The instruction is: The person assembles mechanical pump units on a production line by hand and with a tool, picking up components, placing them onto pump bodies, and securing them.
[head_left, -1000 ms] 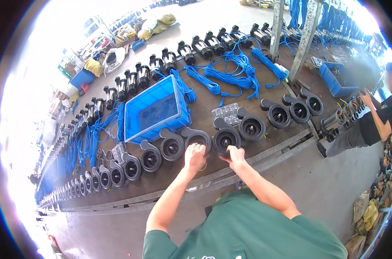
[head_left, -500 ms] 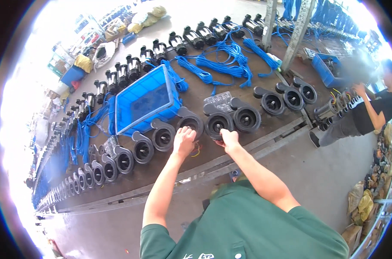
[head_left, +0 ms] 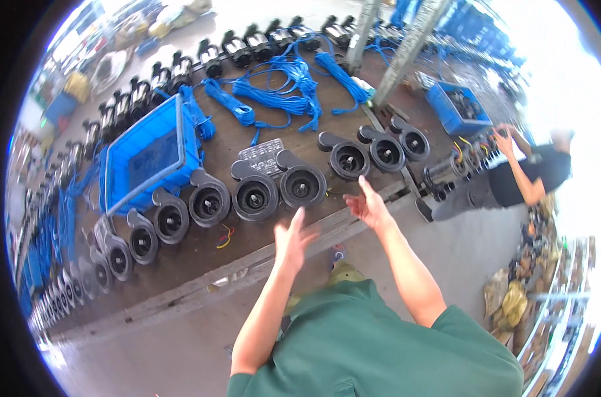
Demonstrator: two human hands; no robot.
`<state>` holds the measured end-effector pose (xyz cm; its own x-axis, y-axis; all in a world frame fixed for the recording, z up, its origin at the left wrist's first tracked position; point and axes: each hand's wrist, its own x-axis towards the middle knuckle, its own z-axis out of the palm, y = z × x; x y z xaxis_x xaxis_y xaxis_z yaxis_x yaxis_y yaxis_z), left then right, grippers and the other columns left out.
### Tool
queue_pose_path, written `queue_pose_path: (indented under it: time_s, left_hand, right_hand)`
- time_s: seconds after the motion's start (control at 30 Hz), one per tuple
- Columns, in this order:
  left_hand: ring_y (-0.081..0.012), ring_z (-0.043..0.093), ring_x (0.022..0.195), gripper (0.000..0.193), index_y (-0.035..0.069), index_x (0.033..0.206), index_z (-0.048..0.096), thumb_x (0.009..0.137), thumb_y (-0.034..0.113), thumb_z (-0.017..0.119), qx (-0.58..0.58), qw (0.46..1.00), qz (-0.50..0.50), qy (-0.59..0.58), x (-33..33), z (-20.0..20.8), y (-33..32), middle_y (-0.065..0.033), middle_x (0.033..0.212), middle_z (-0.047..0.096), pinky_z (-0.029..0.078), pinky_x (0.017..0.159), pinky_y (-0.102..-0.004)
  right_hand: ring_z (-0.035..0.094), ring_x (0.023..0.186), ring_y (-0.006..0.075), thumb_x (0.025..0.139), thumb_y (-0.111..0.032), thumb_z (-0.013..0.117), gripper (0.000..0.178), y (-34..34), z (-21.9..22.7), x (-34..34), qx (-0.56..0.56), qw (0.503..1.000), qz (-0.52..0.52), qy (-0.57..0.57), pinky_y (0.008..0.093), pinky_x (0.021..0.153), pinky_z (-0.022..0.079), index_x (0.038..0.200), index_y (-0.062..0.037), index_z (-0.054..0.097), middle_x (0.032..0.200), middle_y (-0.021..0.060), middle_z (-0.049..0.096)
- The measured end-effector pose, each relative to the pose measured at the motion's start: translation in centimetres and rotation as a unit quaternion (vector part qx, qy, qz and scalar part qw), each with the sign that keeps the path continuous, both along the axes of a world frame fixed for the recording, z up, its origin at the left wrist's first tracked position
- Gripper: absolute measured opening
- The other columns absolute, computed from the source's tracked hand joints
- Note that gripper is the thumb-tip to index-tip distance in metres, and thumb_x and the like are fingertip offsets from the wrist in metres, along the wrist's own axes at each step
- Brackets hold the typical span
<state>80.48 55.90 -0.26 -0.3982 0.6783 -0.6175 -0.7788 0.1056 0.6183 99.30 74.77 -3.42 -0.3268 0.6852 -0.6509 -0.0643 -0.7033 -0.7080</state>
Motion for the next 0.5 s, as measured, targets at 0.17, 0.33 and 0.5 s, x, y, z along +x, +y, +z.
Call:
queue_pose_path:
  time_s: [0.17, 0.33, 0.5]
  left_hand:
    - [-0.0389, 0.068, 0.104, 0.046, -0.004, 0.131, 0.048, 0.086, -0.001, 0.055, 0.022, 0.978, 0.204, -0.026, 0.3, -2.9, 9.4, -0.0235, 0.121, 0.061, 0.062, 0.085, -0.0601]
    - [-0.0411, 0.067, 0.106, 0.039, -0.008, 0.12, 0.055, 0.082, -0.006, 0.047, 0.061, 0.961, 0.269, -0.037, -0.6, -4.1, 10.9, -0.0234, 0.117, 0.063, 0.06, 0.089, -0.0642]
    - [-0.0436, 0.065, 0.106, 0.03, -0.012, 0.116, 0.056, 0.09, 0.0, 0.05, 0.057, 0.963, 0.261, -0.018, 0.4, -4.2, 11.8, -0.0273, 0.114, 0.064, 0.058, 0.096, -0.061]
  right_hand:
    - [0.072, 0.093, 0.0312, 0.09, -0.025, 0.065, 0.039, 6.3, -0.9, -3.0, -0.104, 0.983, 0.048, 0.145, 0.0366, 0.076, 0.062, 0.122, -0.0031, 0.062, 0.11, 0.014, 0.071]
    - [0.072, 0.092, 0.0316, 0.091, -0.015, 0.059, 0.024, 4.7, -2.0, -6.6, -0.096, 0.981, -0.007, 0.169, 0.037, 0.078, 0.064, 0.108, 0.0022, 0.064, 0.103, 0.0156, 0.071]
    - [0.073, 0.088, 0.0301, 0.091, -0.013, 0.058, 0.022, 5.6, -0.8, -6.7, -0.118, 0.981, -0.017, 0.153, 0.0353, 0.076, 0.065, 0.103, 0.0041, 0.063, 0.1, 0.0165, 0.071]
